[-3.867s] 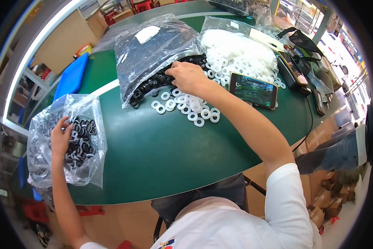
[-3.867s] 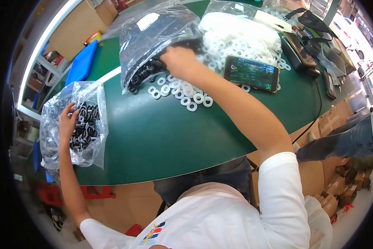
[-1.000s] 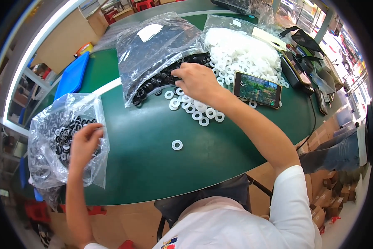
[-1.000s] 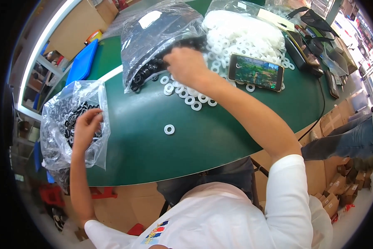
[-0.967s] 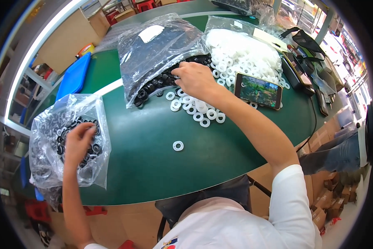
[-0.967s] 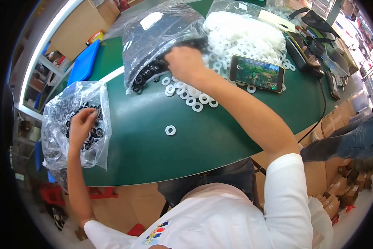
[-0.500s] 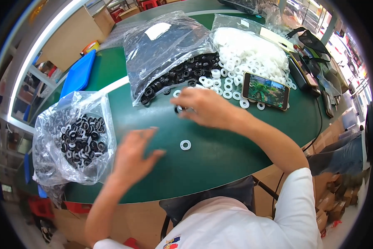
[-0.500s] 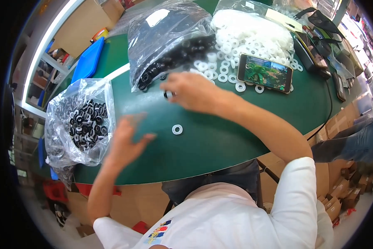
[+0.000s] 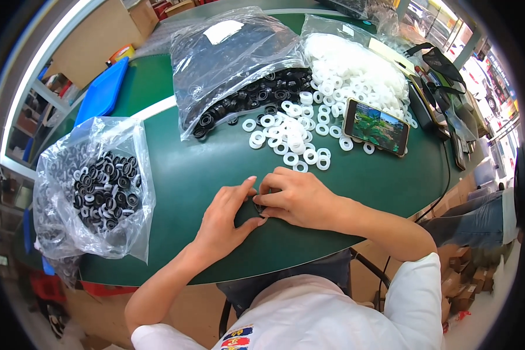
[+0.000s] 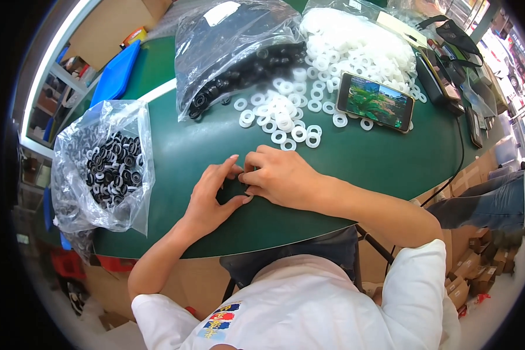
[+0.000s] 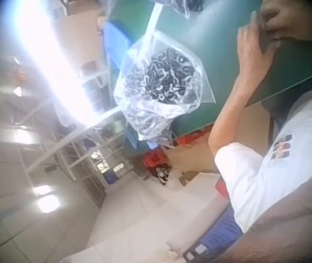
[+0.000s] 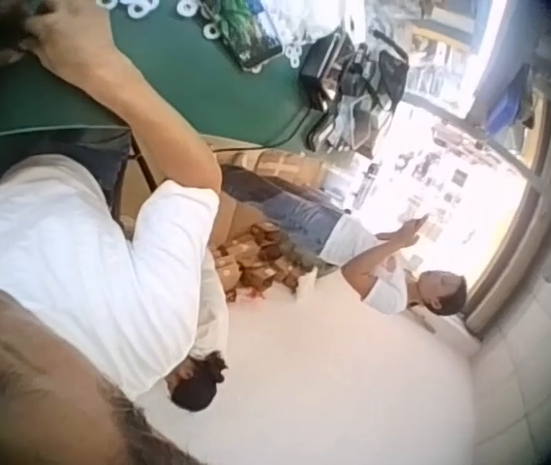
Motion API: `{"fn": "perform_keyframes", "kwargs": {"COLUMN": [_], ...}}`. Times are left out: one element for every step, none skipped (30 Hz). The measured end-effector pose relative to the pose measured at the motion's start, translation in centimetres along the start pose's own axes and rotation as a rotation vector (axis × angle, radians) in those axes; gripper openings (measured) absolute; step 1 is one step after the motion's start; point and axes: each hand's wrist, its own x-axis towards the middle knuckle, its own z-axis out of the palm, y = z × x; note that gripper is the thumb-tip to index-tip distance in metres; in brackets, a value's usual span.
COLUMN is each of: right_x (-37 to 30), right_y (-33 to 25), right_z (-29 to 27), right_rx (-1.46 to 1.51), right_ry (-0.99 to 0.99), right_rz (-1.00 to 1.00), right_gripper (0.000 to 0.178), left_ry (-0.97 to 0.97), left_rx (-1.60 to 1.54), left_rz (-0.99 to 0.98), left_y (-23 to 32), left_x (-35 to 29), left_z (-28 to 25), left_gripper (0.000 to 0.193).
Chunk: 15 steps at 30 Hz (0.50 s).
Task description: The person assembles small black and white plastic washers and rubber rings by hand on a workbench.
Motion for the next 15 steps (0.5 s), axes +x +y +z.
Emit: {"fn": "perform_keyframes", "kwargs": {"right_x": [0.1, 0.1, 0.1, 0.2, 0.3, 0.4, 0.4, 0.4, 0.4, 0.3, 0.1, -0.1, 0.1, 0.5, 0.6], "right_y": [0.0, 0.1, 0.0, 0.1, 0.3, 0.4, 0.4, 0.3, 0.2, 0.1, 0.0, 0.0, 0.1, 0.3, 0.3], "right_z": [0.0, -0.1, -0.2, -0.5, -0.9, -1.1, -1.0, -0.9, -0.7, -0.5, -0.3, -0.2, -0.4, -0.9, -1.0], "right_rx": [0.001, 0.028, 0.055, 0.055, 0.096, 0.135, 0.134, 0.112, 0.092, 0.093, 0.101, 0.107, 0.107, 0.091, 0.076], "right_ry": [-0.008, -0.022, -0.034, -0.042, -0.078, -0.115, -0.123, -0.101, -0.078, -0.083, -0.058, -0.031, -0.033, -0.055, -0.078], "right_rz": [0.000, 0.003, 0.006, 0.008, 0.036, 0.065, 0.066, 0.065, 0.064, 0.062, 0.052, 0.044, 0.044, 0.036, 0.031], "right_gripper": [0.024, 0.024, 0.023, 0.023, 0.023, 0.022, 0.022, 0.023, 0.023, 0.023, 0.024, 0.024, 0.024, 0.025, 0.025], "left_ry": [0.007, 0.011, -0.018, -0.048, -0.045, -0.030, -0.015, -0.011, -0.018, -0.025, -0.023, -0.053, -0.084, -0.084, -0.081], "left_rx": [-0.051, -0.057, -0.059, -0.061, -0.067, -0.054, -0.040, -0.046, -0.052, -0.057, -0.058, -0.063, -0.067, -0.067, -0.076], "left_rz": [-0.041, -0.045, -0.045, -0.045, -0.048, -0.031, -0.013, -0.017, -0.015, -0.014, -0.017, -0.016, -0.015, -0.015, -0.017], "left_y": [0.0, 0.0, 0.1, 0.1, 0.0, -0.1, -0.2, -0.2, -0.2, -0.2, -0.2, -0.1, 0.0, 0.1, 0.2], "left_x": [0.1, 0.1, 0.0, 0.0, -0.1, -0.1, -0.1, -0.1, 0.0, 0.0, -0.1, 0.0, 0.0, 0.1, 0.1], "left_z": [-0.1, -0.3, -0.6, -0.8, -0.8, -0.7, -0.6, -0.5, -0.6, -0.7, -0.9, -1.1, -1.2, -1.3, -1.2], "left_gripper": [0.079, 0.079, 0.078, 0.077, 0.077, 0.078, 0.080, 0.080, 0.079, 0.077, 0.077, 0.074, 0.070, 0.070, 0.069]}}
